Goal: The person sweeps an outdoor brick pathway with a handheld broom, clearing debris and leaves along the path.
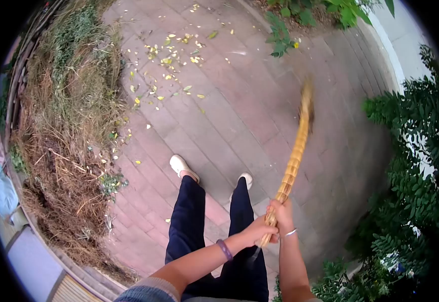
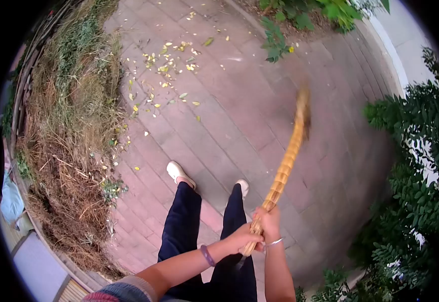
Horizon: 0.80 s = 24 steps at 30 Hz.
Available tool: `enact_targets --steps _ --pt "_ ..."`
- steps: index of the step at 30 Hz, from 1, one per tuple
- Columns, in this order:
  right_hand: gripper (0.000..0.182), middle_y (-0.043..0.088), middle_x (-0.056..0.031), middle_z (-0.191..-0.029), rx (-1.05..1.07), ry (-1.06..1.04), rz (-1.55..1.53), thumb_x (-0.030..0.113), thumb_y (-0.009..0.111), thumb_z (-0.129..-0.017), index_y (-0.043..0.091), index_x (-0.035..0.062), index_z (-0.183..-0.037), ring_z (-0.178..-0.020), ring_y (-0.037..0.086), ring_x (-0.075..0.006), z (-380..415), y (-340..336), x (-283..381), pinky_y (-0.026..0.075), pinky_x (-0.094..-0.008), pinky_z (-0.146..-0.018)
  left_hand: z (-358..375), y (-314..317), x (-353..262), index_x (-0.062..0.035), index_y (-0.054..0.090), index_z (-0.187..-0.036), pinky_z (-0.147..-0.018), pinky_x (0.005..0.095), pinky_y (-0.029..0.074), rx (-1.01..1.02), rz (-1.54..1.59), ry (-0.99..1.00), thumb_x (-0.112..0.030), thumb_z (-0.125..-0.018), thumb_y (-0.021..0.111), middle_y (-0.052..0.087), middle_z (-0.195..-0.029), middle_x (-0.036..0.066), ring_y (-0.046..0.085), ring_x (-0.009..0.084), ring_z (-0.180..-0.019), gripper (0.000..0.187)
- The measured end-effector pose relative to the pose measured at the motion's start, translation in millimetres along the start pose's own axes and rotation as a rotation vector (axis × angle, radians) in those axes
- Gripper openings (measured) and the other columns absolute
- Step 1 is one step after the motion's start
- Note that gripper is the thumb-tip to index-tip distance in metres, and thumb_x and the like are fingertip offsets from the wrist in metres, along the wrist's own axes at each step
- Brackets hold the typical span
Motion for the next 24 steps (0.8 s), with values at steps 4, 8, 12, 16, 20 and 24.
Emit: enact_targets --steps 4,8,12,16,20,24 --pt "0.011 0.054 -0.0058 -0.065 0.156 0.116 -0.155 0.006 0.057 -0.073 0.05 0.0014 -0.081 -0.052 0.055 -0.0149 -56 113 -20 0.045 -0.0279 -0.046 27 -95 -72 -0.0009 0.055 -0.076 -0.044 0.0295 0.046 -0.251 0.082 -0.068 -0.001 -0.07 0.061 0.055 -0.06 0.008 0.055 0.0168 -0.048 0.009" --pt "0.013 0.054 -0.006 -0.064 0.441 0.042 0.046 0.011 0.058 -0.075 0.053 0.0 -0.079 -0.053 0.055 -0.0169 -33 319 0 0.045 -0.03 -0.047 144 -193 -154 -0.0006 0.051 -0.087 -0.043 0.0244 0.048 -0.453 0.073 0.246 -0.002 -0.074 0.058 0.054 -0.062 0.005 0.054 0.0133 -0.046 0.015" --pt "0.014 0.053 -0.0055 -0.063 0.845 -0.044 0.205 0.009 0.059 -0.074 0.049 0.0014 -0.08 -0.051 0.052 -0.0141 14 439 60 0.043 -0.0292 -0.045 208 -196 -224 0.0009 0.046 -0.092 -0.042 0.0255 0.046 -0.692 0.111 0.6 0.005 -0.073 0.049 0.053 -0.063 0.006 0.052 0.0142 -0.046 0.019" --pt "0.027 0.05 -0.003 -0.067 0.928 -0.179 0.263 0.005 0.061 -0.072 0.045 0.0003 -0.093 -0.053 0.052 -0.0119 79 448 57 0.042 -0.0268 -0.045 251 -180 -187 -0.0005 0.04 -0.102 -0.045 0.0264 0.048 -0.788 0.096 0.831 0.01 -0.072 0.045 0.055 -0.072 0.008 0.055 0.0163 -0.051 0.032" --pt "0.031 0.05 -0.0019 -0.072 0.635 -0.146 0.189 0.003 0.059 -0.074 0.046 0.0019 -0.102 -0.054 0.052 -0.0097 110 372 41 0.045 -0.0229 -0.048 248 -153 -133 -0.0023 0.035 -0.11 -0.05 0.0281 0.05 -0.499 -0.011 0.584 0.007 -0.07 0.055 0.054 -0.075 0.007 0.058 0.0168 -0.059 0.046" --pt "0.015 0.051 -0.0026 -0.063 0.27 0.053 0.093 0.006 0.057 -0.076 0.049 0.0033 -0.088 -0.051 0.053 -0.0119 107 314 14 0.045 -0.0248 -0.047 245 -135 -116 -0.0015 0.04 -0.101 -0.047 0.0277 0.049 -0.332 0.067 0.17 0.002 -0.071 0.058 0.054 -0.07 0.006 0.057 0.0156 -0.054 0.035"
Point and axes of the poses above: each hand's wrist, its own z-axis away from the middle knuckle, its own y-axis out of the palm, x = y × z, the point moved 5 cm from there along -z, towards the middle knuckle
